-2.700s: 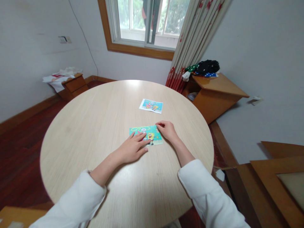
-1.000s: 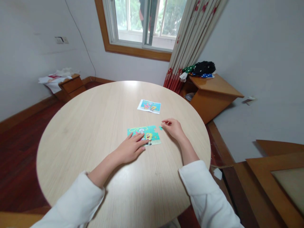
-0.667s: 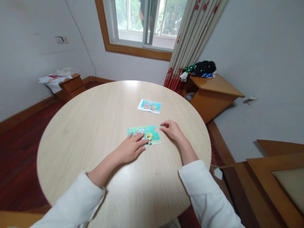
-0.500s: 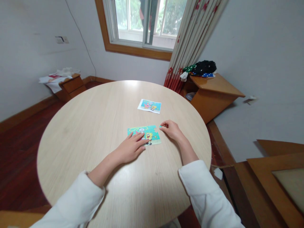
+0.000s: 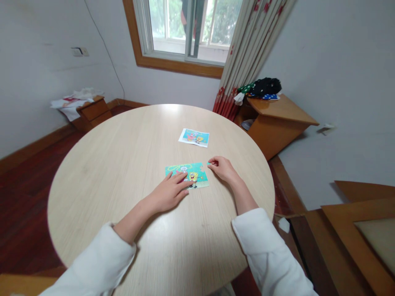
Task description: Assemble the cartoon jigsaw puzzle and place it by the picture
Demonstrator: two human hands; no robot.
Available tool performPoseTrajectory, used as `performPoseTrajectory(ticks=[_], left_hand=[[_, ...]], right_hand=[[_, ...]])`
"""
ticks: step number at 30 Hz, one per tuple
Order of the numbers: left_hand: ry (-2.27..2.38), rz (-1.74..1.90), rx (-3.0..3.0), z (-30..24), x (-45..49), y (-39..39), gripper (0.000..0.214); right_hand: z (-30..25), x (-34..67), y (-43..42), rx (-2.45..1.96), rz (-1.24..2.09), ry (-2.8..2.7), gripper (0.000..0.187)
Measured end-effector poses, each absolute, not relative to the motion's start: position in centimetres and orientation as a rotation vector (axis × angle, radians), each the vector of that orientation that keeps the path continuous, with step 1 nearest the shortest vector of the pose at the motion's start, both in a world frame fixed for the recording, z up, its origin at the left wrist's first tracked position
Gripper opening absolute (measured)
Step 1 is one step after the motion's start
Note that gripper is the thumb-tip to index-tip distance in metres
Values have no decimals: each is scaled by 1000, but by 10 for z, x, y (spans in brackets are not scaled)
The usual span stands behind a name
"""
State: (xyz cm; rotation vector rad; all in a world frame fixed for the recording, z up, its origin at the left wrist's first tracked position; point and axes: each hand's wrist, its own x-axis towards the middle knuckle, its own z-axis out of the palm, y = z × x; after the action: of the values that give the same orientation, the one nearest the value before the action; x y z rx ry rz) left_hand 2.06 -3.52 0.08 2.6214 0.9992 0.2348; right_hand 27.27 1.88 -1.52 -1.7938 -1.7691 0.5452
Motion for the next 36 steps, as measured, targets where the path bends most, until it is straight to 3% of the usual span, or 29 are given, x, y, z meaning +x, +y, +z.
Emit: performPoseTrajectory(ticks=[7,15,36], left_hand=[[1000,246,2605,-1,20,-35,42],[1019,191,2624,-1,20,-34,42],[1018,189,2591,0,20,-34,42]], right_hand=[[-14,274,18,-1811,555,-1742,15],[-12,272,17,-1876,545,-1789,6],[-2,264,13,-1873,611,-1713,6]])
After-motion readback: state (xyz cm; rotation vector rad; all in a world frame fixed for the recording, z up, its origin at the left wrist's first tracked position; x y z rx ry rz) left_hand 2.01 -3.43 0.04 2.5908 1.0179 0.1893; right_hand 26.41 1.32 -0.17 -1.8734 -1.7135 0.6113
